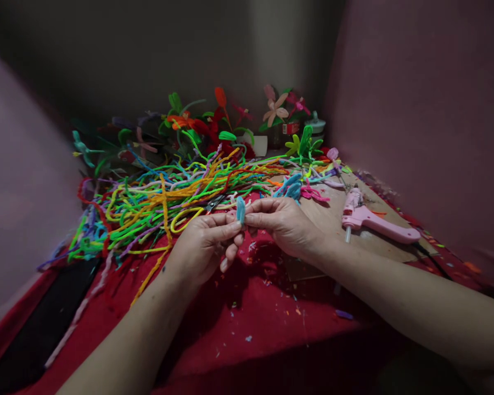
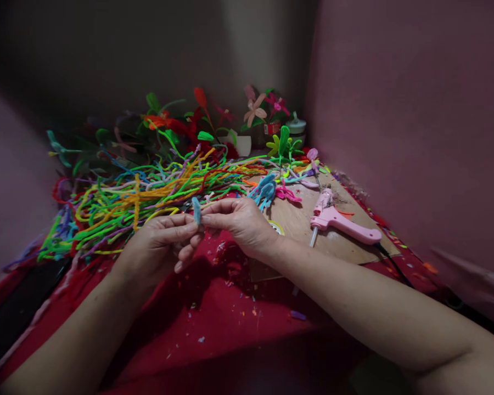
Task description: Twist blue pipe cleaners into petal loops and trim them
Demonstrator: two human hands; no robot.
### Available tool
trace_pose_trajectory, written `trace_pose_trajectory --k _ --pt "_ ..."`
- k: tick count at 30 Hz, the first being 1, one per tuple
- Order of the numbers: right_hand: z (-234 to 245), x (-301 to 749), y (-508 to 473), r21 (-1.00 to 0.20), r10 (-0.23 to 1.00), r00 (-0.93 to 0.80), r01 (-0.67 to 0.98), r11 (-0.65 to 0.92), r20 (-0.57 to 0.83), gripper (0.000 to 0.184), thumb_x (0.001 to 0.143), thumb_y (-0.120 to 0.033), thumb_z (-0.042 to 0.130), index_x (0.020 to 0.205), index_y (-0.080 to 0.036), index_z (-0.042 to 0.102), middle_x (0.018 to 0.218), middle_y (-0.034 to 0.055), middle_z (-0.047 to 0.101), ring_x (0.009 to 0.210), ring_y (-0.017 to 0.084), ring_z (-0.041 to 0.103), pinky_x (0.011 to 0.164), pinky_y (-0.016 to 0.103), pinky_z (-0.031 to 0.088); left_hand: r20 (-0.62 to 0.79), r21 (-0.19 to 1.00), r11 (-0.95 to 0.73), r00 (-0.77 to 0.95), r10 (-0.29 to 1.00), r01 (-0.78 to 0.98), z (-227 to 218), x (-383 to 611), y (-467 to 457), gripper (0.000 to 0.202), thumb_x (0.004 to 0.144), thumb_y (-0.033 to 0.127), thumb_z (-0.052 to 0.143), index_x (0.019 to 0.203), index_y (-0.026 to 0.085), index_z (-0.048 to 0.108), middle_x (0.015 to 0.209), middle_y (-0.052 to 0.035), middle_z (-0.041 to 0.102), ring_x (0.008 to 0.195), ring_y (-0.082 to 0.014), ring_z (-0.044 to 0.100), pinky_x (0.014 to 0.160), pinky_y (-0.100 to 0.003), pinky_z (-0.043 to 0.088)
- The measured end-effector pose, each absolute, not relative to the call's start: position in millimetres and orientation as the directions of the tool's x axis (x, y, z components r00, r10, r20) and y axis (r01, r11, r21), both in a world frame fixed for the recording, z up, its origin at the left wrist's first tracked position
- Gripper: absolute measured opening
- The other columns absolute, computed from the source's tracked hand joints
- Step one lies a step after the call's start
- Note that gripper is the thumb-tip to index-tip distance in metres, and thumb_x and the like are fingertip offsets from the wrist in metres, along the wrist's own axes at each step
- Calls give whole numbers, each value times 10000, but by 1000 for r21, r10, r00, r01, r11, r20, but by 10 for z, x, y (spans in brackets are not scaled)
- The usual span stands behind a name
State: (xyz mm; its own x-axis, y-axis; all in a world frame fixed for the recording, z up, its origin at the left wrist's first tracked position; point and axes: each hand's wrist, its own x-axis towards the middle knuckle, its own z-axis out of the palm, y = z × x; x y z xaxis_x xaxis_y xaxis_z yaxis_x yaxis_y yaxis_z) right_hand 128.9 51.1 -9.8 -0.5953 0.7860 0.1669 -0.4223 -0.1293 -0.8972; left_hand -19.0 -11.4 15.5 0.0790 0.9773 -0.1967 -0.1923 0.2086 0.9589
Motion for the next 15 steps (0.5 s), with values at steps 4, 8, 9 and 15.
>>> trace_pose_trajectory --k 4,8,9,15 --pt "-107 1297 523 -894 765 -619 -427 -135 180 63 660 -188 712 679 -139 677 624 -11 622 556 78 514 593 242 389 -200 960 211 78 977 -181 166 -182 -119 114 693 187 662 638 113 595 535 19 577 322 -52 449 253 -154 367" --pt "-110 1302 524 -902 745 -634 -417 -107 205 81 668 -201 709 673 -139 656 626 -19 602 566 75 498 600 241 378 -211 956 226 96 973 -187 170 -179 -127 123 684 185 664 628 115 580 531 18 581 310 -56 450 245 -157 359" --pt "-110 1303 520 -906 742 -635 -412 -92 213 83 673 -201 704 670 -139 649 620 -23 592 567 76 493 600 241 376 -213 954 230 102 972 -191 170 -177 -127 130 683 187 665 624 115 575 530 17 582 306 -58 451 243 -159 356" --pt "-79 1291 472 -924 750 -608 -382 10 260 99 730 -228 653 704 -139 617 634 -23 564 567 78 473 582 243 368 -210 953 227 101 972 -202 175 -143 -123 146 680 209 666 624 116 568 520 18 575 279 -61 442 236 -168 340"
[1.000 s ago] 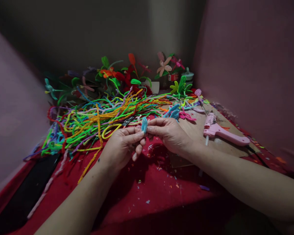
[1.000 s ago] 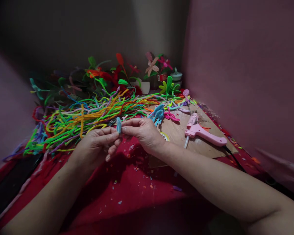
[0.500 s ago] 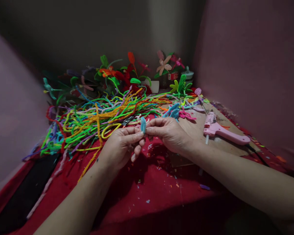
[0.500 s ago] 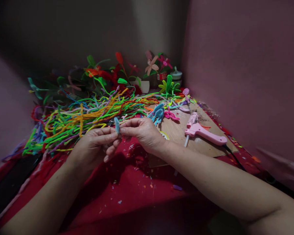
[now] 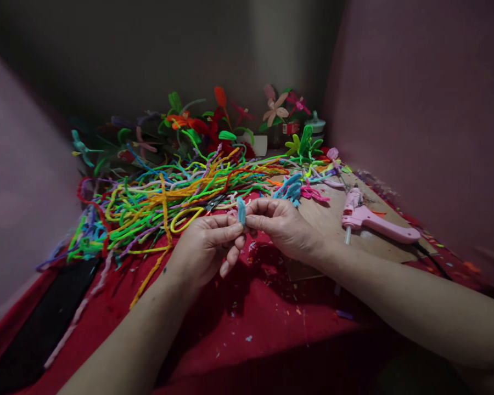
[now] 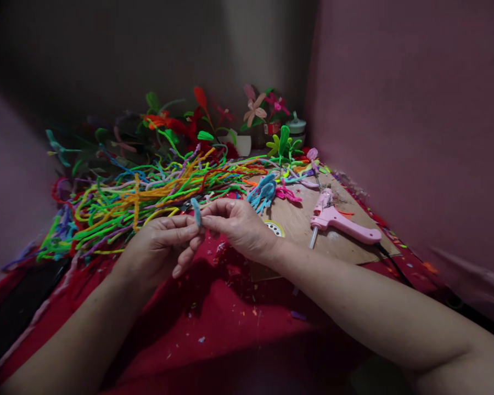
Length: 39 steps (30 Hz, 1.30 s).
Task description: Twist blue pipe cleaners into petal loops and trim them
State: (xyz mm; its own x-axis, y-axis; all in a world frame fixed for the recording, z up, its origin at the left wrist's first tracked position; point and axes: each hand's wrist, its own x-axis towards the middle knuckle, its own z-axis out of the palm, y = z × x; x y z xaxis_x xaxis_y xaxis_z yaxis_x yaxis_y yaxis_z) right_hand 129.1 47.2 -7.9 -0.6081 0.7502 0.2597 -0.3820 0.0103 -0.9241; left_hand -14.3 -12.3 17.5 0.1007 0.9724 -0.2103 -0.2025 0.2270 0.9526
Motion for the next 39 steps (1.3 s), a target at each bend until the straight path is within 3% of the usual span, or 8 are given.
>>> trace_pose_trajectory --k 6,10,15,20,24,28,34,39 --pt "-38 1288 456 -936 800 -544 -346 60 252 121 722 -261 658 711 -155 601 649 -28 547 597 83 472 611 246 383 -168 973 163 -16 986 -163 203 -88 -152 154 676 237 684 657 133 573 531 30 570 319 -62 458 266 -170 358" --pt "-48 1303 491 -913 824 -528 -406 -35 203 99 697 -209 645 777 -156 622 707 -15 585 594 80 487 602 244 392 -93 995 89 -120 988 -36 202 -63 -181 147 717 262 660 675 145 581 543 32 575 358 -66 482 297 -165 353" --pt "-24 1315 489 -874 790 -574 -474 -104 217 216 612 -99 601 813 -161 647 724 -8 615 632 97 533 588 234 407 -44 996 58 -172 984 73 184 -40 -191 158 732 286 642 668 159 574 551 34 569 368 -77 484 311 -180 332" --pt "15 1313 451 -924 831 -506 -382 24 231 165 677 -216 678 836 -179 658 767 -11 625 673 95 526 645 244 416 56 967 3 -222 973 257 199 4 -202 177 745 271 617 624 157 555 488 42 524 363 -70 454 350 -185 342" --pt "7 1328 452 -946 850 -433 -247 210 301 111 744 -274 641 708 -174 672 666 -20 583 635 95 486 620 250 385 110 926 -15 -232 967 376 169 7 -200 176 755 261 598 615 165 550 464 53 507 361 -53 423 381 -177 334" --pt "15 1345 441 -956 871 -395 -138 258 292 165 762 -275 625 644 -165 665 559 -34 514 549 85 421 534 244 330 118 919 -11 -247 962 395 124 -1 -186 169 737 242 600 596 175 535 429 67 472 347 -48 374 379 -177 301" --pt "-21 1306 434 -966 862 -455 -219 135 223 166 708 -283 666 617 -152 618 568 -37 529 537 78 437 528 232 339 99 929 1 -250 963 371 130 21 -187 188 736 260 601 581 181 529 414 59 483 347 -60 392 380 -179 305" --pt "-51 1302 451 -978 883 -423 -106 177 205 190 719 -235 634 562 -146 576 526 -42 493 524 76 408 522 236 308 27 936 37 -177 984 349 179 5 -161 129 738 273 599 670 168 632 457 24 559 406 -95 463 434 -198 361"
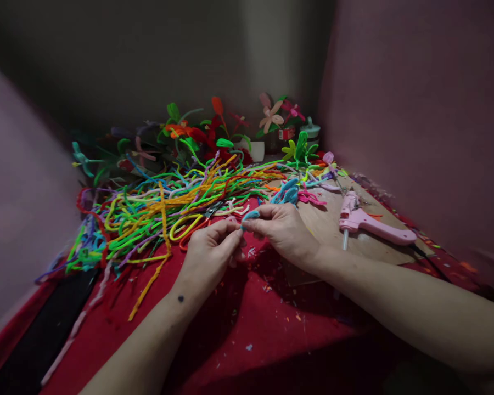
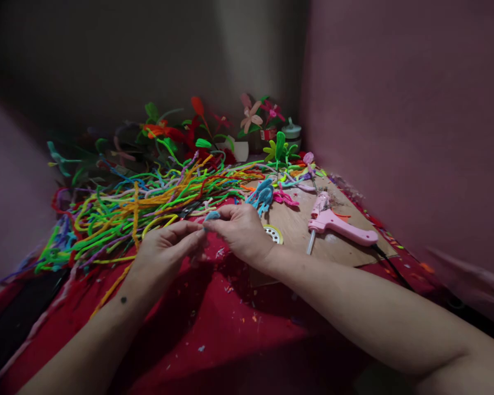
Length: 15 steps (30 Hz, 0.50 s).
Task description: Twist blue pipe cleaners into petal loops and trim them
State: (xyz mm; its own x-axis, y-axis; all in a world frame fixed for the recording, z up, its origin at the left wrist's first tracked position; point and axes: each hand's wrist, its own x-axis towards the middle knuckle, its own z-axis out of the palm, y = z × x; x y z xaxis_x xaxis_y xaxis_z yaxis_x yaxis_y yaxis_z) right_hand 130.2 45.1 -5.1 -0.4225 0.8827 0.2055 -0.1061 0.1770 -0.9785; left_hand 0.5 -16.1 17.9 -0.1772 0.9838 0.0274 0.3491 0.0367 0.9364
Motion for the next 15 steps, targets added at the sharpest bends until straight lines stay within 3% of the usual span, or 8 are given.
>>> trace_pose_trajectory --k 4,6,8,10,12,15 --pt "-75 1275 448 -956 860 -418 -93 278 291 172 744 -239 610 600 -149 580 559 -43 488 561 81 416 549 231 322 58 937 6 -170 984 350 211 -48 -130 90 679 252 660 664 165 680 537 20 579 508 -99 485 509 -193 377" --pt "-94 1248 434 -948 860 -400 -106 300 317 136 748 -274 619 694 -156 579 610 -38 511 593 91 449 570 231 350 82 929 -13 -172 982 371 213 -92 -117 82 659 252 683 656 170 687 551 23 569 544 -105 489 526 -193 374" --pt "-107 1232 406 -950 885 -347 -93 297 310 219 743 -335 636 858 -168 553 651 -36 522 598 102 472 567 234 371 110 928 -27 -203 973 371 209 -143 -96 89 655 262 695 663 173 688 529 29 546 537 -102 475 513 -192 361" --pt "-105 1237 363 -932 879 -312 -78 354 360 232 775 -368 603 881 -178 523 684 -22 534 612 108 493 577 235 389 104 948 -17 -258 961 319 211 -185 -51 107 644 268 709 675 171 676 519 38 537 498 -87 447 481 -187 341" --pt "-97 1259 311 -864 795 -360 -72 498 488 162 822 -344 547 819 -183 527 687 -13 552 611 103 499 588 231 396 56 971 9 -263 963 240 236 -187 27 148 610 263 733 696 164 665 577 31 585 503 -82 471 485 -186 359" --pt "-103 1287 246 -676 576 -465 -69 734 672 226 848 -349 507 702 -178 534 623 -5 565 566 101 497 557 228 385 -30 968 75 -187 982 239 323 -76 206 213 571 268 758 710 150 648 585 24 602 494 -87 499 477 -192 381"
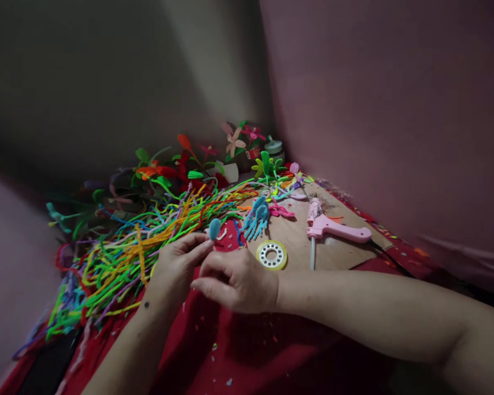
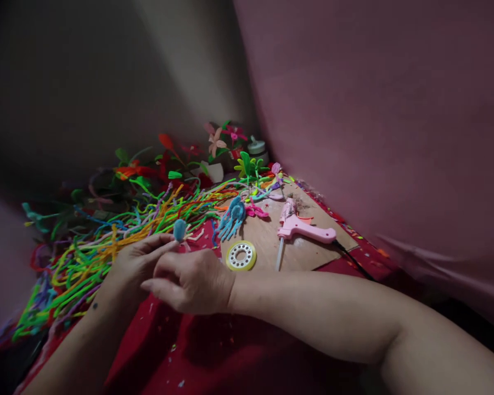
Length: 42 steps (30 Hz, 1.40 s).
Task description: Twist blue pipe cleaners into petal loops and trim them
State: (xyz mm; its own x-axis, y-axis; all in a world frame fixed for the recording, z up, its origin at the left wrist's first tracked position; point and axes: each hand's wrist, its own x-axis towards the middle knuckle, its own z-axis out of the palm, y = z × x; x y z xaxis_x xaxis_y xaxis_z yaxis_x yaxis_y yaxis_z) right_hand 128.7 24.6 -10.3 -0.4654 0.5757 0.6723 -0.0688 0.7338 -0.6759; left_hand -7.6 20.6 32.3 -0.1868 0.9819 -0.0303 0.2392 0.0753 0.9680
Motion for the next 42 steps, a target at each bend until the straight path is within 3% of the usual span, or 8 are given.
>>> trace_pose_trajectory --k 3,5,14,22,27,31,42 --pt "-135 1277 231 -495 396 -506 -73 866 766 304 851 -393 490 643 -176 530 552 6 564 542 119 530 510 239 364 -69 943 93 -86 994 319 407 136 435 222 608 305 732 711 143 621 487 40 539 421 -81 462 427 -193 354" --pt "-155 1258 251 -440 347 -507 -71 895 789 313 858 -388 475 636 -174 529 545 10 573 544 123 554 507 237 369 -56 929 64 -32 998 365 415 278 593 216 628 317 706 713 143 609 483 40 532 403 -79 457 417 -196 348" --pt "-163 1241 333 -395 344 -497 3 919 796 286 869 -341 449 650 -172 523 568 9 580 557 116 566 518 227 375 47 714 -14 -28 999 700 144 476 1023 183 698 308 565 754 148 635 464 34 527 395 -106 468 410 -220 346" --pt "-197 1214 339 -327 312 -406 33 944 859 333 882 -326 405 629 -158 542 550 4 560 545 115 545 525 235 373 142 342 -67 20 990 937 47 509 1214 174 701 317 563 704 180 670 693 -61 670 674 -188 588 611 -266 388" --pt "-205 1214 355 -314 311 -366 53 948 877 327 863 -316 441 582 -167 518 510 -9 516 508 108 507 495 236 348 94 193 -73 56 994 979 26 552 1288 187 694 253 518 665 174 685 713 -104 688 679 -218 598 606 -285 368" --pt "-214 1207 351 -323 322 -363 58 944 875 322 862 -312 441 584 -168 518 513 -12 528 519 108 530 488 237 342 99 182 -71 54 994 981 21 542 1305 205 693 242 489 672 169 679 661 -75 660 622 -183 558 574 -273 336" --pt "-210 1221 336 -371 365 -464 82 925 807 312 873 -338 430 662 -152 564 587 0 609 593 113 602 500 229 355 98 320 3 -36 995 947 133 447 1262 251 679 361 525 562 158 617 436 28 407 487 -112 383 489 -248 254"
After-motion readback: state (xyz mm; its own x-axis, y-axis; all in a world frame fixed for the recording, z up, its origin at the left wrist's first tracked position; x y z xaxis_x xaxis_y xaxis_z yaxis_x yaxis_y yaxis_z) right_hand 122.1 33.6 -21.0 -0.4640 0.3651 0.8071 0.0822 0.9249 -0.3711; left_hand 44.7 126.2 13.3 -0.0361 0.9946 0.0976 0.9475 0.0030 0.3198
